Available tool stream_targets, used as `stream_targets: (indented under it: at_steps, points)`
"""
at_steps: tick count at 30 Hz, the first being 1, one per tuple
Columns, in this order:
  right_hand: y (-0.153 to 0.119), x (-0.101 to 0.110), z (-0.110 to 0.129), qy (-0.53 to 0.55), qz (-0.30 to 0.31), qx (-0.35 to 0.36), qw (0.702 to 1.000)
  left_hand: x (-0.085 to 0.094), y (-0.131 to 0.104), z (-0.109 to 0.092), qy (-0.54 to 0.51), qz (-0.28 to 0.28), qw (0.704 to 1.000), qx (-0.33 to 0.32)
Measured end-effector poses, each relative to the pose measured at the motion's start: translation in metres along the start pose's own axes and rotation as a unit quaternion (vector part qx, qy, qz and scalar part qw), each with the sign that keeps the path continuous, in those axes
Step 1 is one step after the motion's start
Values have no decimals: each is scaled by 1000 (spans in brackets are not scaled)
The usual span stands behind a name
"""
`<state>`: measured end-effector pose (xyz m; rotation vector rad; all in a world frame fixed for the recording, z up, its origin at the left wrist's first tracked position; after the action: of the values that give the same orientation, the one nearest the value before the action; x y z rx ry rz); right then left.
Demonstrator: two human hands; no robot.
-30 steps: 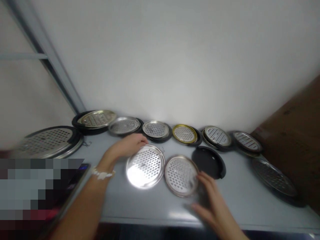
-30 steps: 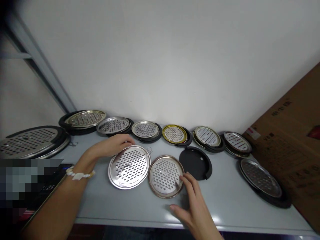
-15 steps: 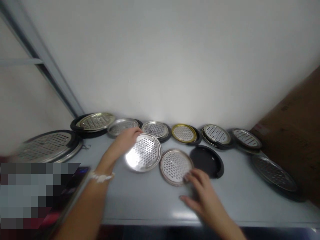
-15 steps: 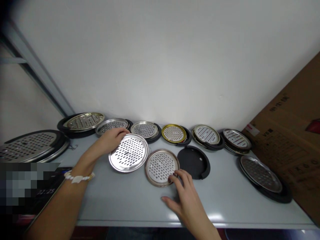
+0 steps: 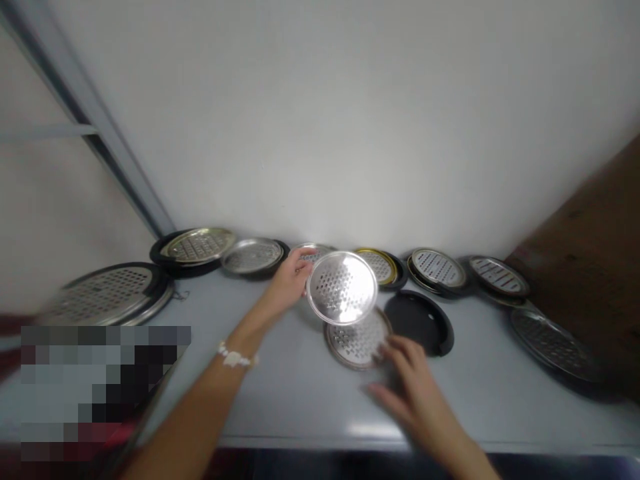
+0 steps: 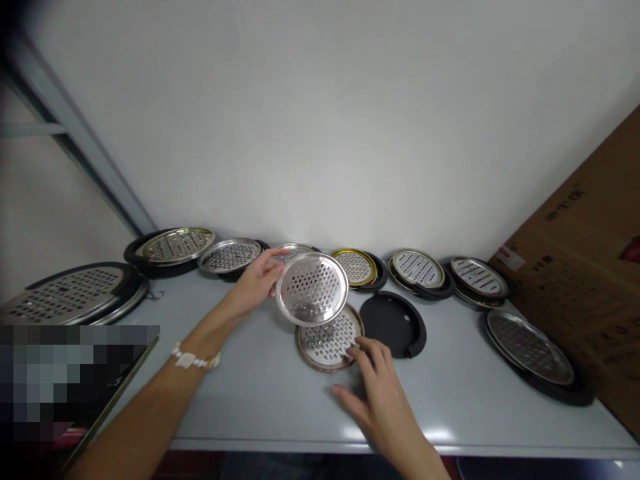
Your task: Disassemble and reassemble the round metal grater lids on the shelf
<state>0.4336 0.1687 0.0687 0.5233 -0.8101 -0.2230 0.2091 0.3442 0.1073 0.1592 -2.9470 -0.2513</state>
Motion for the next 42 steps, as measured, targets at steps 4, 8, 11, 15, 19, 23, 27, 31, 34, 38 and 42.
stream_targets:
  at_steps: [4, 8, 11, 15, 19, 23, 27, 31, 34, 38, 42]
  points:
    - [17, 16, -28, 165, -101, -186, 963, -24, -12, -5, -72, 42, 996, -1]
    - [30, -12, -52, 447, -62, -410, 792, -37, -21, -16, -109, 65, 991, -38]
    - [39, -21, -56, 502, -34, -482, 717, -43, -28, -24, -120, 78, 987, -67]
    - [48, -20, -64, 503, -52, -504, 700, -49, -36, -33, -157, 114, 977, -87]
    - [50, -18, -72, 491, -84, -481, 722, -62, -39, -14, -188, 157, 969, -13]
    - [44, -21, -75, 423, -75, -437, 790, -61, -28, 22, -153, 90, 982, 64]
    - [35, -22, -75, 328, -57, -407, 850, -56, -24, 24, -31, 34, 999, -12]
    - [36, -14, -59, 185, -20, -330, 925, -59, -35, 7, 110, 4, 983, -147]
    - [40, -12, -47, 21, 19, -265, 964, -70, -45, 2, 179, 15, 958, -221]
    - [44, -16, -39, -120, 45, -216, 968, -78, -48, 10, 233, 33, 942, -239]
    - [43, -25, -36, -174, 71, -182, 965, -82, -51, 14, 292, 52, 918, -264]
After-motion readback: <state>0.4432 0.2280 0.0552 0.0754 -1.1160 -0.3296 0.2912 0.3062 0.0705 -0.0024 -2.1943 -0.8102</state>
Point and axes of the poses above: each hand's wrist, its own y-axis towards the middle knuckle, its own x-axis out of the back of the hand, z = x × y, the point moved 10 cm from there along y, towards the middle knuckle, and after that the axes turned 15 degrees about -z, right-handed, at the moved point
